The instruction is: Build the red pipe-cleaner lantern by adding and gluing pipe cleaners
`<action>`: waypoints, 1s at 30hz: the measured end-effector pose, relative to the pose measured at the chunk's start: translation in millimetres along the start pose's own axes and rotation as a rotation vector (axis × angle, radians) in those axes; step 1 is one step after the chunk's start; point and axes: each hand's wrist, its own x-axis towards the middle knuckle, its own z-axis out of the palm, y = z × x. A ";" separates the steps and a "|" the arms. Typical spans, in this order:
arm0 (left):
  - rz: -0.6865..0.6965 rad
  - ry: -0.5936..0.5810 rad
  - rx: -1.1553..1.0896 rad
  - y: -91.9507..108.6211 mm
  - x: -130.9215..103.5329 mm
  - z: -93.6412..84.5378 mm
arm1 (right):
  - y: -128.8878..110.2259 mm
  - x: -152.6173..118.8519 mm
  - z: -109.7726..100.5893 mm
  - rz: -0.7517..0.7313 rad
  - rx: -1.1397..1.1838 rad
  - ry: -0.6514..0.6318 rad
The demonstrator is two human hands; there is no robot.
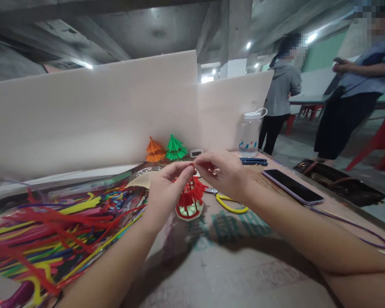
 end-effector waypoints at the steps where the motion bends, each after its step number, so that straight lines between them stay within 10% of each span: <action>1: -0.026 -0.020 -0.013 1.4 2.2 -2.5 | -1.3 0.4 -0.1 0.014 0.019 -0.015; 14: -0.127 -0.057 -0.085 9.3 11.6 -24.8 | 12.0 -13.4 -13.2 0.445 0.183 -0.096; 16: -0.124 -0.028 -0.091 12.7 12.5 -29.2 | 28.0 -25.4 -22.9 0.543 0.082 -0.283; 21: -0.097 0.022 -0.053 16.2 15.0 -32.4 | 51.2 -67.0 -37.0 0.637 -0.214 -1.223; 30: -0.114 0.043 0.015 6.8 16.7 -27.9 | 44.9 -101.5 -28.5 0.641 -0.145 -1.213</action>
